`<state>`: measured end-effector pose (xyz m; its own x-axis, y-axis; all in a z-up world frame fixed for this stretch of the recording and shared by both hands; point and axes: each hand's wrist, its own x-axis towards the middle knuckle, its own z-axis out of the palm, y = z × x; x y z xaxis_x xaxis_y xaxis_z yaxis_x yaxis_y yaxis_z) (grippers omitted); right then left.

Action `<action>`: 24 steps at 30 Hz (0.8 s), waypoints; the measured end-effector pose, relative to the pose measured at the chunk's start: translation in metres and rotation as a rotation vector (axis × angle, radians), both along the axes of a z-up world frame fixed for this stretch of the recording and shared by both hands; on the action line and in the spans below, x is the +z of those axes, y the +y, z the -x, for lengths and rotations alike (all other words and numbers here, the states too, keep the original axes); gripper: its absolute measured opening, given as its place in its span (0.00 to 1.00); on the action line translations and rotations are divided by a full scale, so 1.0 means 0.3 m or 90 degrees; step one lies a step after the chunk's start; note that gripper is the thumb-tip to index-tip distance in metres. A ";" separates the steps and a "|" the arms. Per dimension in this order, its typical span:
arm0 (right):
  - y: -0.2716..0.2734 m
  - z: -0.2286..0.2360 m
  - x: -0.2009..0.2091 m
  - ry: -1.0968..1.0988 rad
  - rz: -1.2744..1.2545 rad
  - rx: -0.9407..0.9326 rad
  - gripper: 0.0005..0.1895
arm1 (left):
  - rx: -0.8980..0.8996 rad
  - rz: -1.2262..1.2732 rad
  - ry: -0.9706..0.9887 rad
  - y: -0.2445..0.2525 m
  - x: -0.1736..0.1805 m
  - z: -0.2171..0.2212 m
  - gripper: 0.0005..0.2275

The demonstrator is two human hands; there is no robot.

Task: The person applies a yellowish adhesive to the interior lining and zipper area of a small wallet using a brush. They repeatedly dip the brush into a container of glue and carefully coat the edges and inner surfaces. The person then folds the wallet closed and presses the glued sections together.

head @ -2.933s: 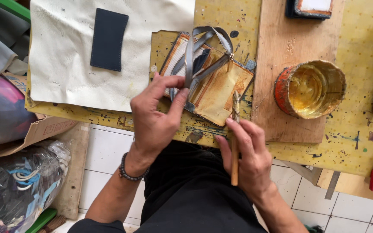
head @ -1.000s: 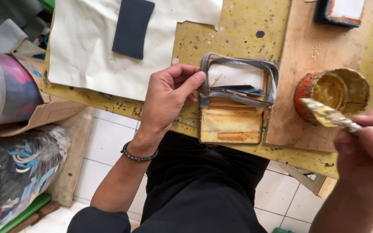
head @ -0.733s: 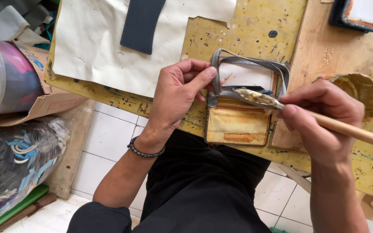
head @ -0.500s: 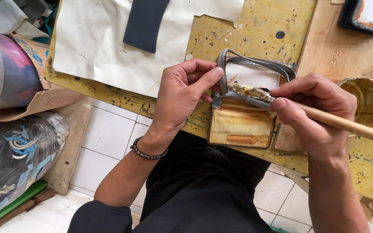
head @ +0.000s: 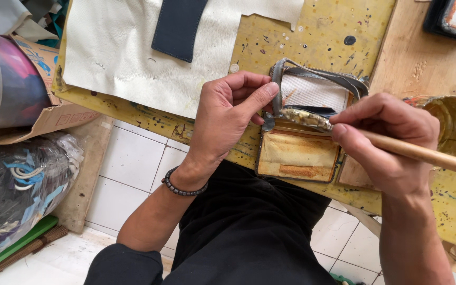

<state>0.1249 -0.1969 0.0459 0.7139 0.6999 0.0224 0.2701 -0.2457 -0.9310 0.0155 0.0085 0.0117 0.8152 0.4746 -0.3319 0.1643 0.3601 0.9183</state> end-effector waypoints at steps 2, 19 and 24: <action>0.002 0.000 -0.004 0.004 -0.007 -0.010 0.05 | 0.001 -0.001 0.003 0.002 0.002 0.000 0.06; -0.109 0.035 -0.030 -0.002 -0.038 -0.113 0.08 | 0.001 -0.024 -0.054 -0.015 -0.007 0.052 0.07; -0.288 0.050 -0.119 -0.242 -0.062 -0.185 0.22 | 0.001 -0.288 -0.051 -0.061 0.005 0.104 0.13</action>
